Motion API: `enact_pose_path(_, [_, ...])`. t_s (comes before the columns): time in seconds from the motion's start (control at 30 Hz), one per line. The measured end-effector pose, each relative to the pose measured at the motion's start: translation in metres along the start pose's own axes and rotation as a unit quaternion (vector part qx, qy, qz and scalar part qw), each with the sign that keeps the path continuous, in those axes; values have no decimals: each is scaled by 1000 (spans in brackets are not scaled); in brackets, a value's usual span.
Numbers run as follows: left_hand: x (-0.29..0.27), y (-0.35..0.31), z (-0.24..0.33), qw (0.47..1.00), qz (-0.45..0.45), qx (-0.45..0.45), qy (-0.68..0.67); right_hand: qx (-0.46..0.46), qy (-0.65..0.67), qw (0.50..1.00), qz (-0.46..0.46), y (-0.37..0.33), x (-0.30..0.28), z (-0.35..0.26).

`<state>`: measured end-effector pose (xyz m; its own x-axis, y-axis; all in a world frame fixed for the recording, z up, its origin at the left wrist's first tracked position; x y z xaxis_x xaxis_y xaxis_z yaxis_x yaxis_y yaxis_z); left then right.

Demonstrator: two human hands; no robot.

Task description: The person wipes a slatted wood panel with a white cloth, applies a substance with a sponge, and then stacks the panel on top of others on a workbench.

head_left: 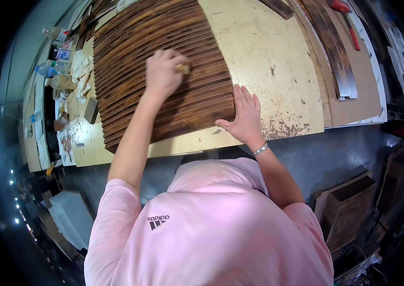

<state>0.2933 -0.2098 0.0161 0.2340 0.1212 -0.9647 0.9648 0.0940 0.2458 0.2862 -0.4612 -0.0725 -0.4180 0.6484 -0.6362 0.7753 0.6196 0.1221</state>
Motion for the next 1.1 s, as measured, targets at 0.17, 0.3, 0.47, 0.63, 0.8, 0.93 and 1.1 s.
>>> enact_pose_path(0.17, [-14, 8, 32, 985, 155, 5, -73, -2, -4, 1000, 0, 1, 1, -2])
enact_pose_path(0.3, [3, -3, 42, 993, 89, 1, -73, 1, -1, 1000, -11, 1, 2, -3])
enact_pose_path(0.47, [-9, -104, -91, 993, 60, -101, 30, -12, -10, 1000, -2, 1, 2, -3])
enact_pose_path(0.63, [-17, -243, -267, 922, -41, -362, 131, -23, -5, 1000, -6, 1, 6, 0])
enact_pose_path(0.8, [-26, -168, -195, 946, 112, -296, -72, -8, -15, 1000, -7, 2, 1, -4])
enact_pose_path(0.93, [-20, -113, -99, 935, 96, -219, -261, -13, -21, 1000, -14, 2, 2, -6])
enact_pose_path(1.1, [-3, -173, -212, 609, 230, -484, -585, -29, -27, 999, -7, 1, 5, -5])
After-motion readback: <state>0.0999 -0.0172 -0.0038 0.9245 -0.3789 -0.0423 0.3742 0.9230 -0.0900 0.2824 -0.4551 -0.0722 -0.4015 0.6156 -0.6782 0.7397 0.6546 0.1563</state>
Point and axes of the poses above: each hand's wrist, its own y-axis towards the middle knuckle, its own x-axis out of the palm, z = x × y, the point moved 4 cm from there along y, towards the middle knuckle, and after that the axes turned 15 degrees about y, right-handed, at the moved point
